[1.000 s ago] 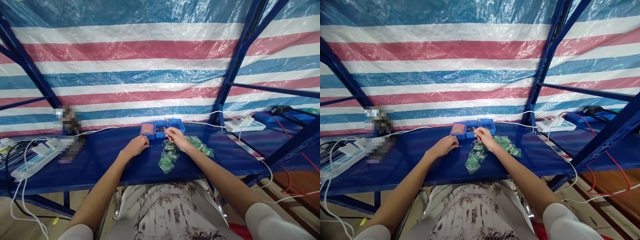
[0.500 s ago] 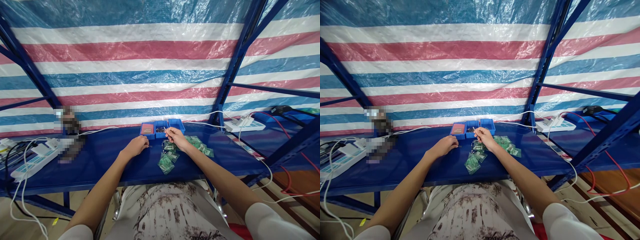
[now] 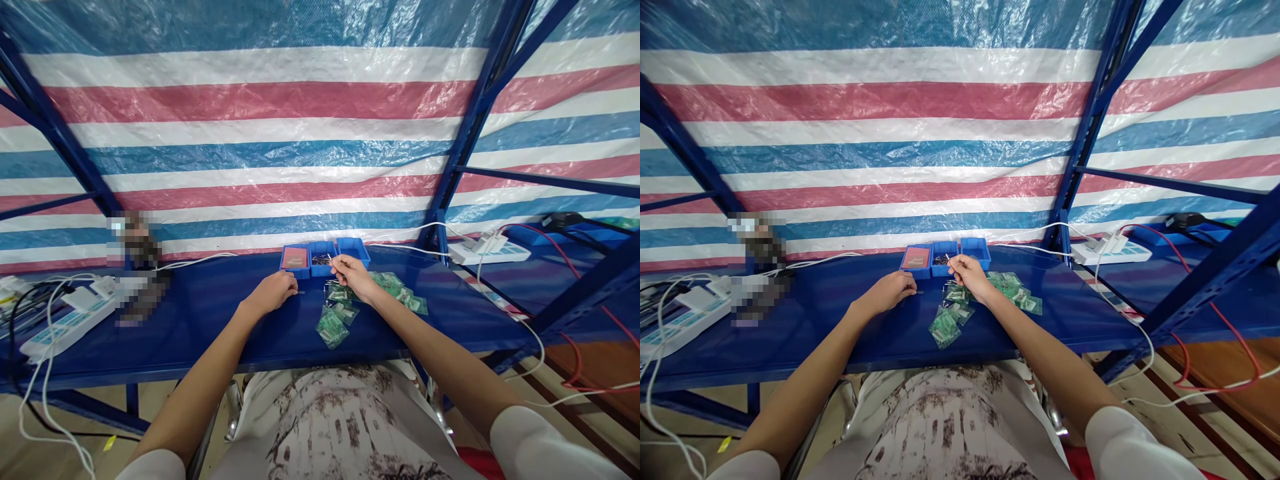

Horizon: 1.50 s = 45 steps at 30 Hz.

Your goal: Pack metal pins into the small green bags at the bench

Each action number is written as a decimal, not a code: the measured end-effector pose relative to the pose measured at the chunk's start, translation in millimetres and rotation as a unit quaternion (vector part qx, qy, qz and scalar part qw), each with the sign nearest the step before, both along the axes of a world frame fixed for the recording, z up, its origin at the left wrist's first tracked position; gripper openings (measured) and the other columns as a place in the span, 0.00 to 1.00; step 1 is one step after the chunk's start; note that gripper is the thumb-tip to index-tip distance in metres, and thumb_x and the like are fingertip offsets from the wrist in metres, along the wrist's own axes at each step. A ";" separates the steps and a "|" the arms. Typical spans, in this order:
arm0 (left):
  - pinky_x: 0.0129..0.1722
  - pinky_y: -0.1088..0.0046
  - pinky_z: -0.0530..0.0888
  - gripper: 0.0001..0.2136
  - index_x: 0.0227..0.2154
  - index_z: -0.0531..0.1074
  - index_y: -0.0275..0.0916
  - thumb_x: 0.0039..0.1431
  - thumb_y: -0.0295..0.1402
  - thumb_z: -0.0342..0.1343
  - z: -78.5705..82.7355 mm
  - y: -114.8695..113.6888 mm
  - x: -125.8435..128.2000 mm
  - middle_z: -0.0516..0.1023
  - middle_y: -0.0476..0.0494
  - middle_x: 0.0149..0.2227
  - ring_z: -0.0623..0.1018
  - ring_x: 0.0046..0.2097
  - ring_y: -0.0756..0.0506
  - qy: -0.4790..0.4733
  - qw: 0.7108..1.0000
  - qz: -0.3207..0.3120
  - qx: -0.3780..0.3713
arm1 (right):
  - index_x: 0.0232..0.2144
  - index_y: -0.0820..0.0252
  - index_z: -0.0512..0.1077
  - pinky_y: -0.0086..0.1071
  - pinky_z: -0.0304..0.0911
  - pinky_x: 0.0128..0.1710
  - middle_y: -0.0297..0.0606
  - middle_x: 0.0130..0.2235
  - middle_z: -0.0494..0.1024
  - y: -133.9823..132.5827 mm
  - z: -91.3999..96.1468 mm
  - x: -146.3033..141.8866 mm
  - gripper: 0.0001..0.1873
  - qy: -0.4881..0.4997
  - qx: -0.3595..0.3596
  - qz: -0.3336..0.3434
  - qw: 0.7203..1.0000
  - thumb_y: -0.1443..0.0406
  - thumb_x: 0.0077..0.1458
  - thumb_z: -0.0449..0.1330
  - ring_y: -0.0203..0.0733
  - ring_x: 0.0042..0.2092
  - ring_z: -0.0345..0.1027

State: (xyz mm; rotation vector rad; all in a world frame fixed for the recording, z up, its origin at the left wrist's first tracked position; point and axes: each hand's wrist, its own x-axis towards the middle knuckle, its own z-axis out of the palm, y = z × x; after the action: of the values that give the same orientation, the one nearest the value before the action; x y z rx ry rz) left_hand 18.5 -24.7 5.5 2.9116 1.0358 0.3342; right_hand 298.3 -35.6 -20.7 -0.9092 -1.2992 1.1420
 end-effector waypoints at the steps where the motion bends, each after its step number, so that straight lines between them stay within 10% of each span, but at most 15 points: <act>1: 0.46 0.70 0.72 0.08 0.38 0.79 0.37 0.71 0.27 0.55 0.7 -0.6 0.2 0.81 0.40 0.42 0.79 0.45 0.42 0.000 1.000 0.000 0.000 | 0.34 0.57 0.76 0.28 0.51 0.21 0.34 0.31 0.75 0.1 0.0 0.0 0.26 0.000 0.000 -0.001 1.000 0.42 0.51 0.73 0.32 0.24 0.57; 45: 0.45 0.70 0.72 0.10 0.38 0.80 0.38 0.73 0.30 0.54 1.3 -1.2 0.4 0.82 0.39 0.42 0.79 0.45 0.41 -0.006 1.000 0.008 -0.009 | 0.34 0.57 0.76 0.28 0.51 0.21 0.34 0.31 0.76 1.5 0.1 0.3 0.26 -0.010 0.004 -0.008 1.000 0.42 0.52 0.71 0.32 0.24 0.58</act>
State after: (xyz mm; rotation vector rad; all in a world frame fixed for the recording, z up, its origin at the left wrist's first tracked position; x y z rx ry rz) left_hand 19.0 -25.8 6.8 2.8826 1.0553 0.3414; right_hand 298.6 -34.1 -20.6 -0.9258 -1.3090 1.1172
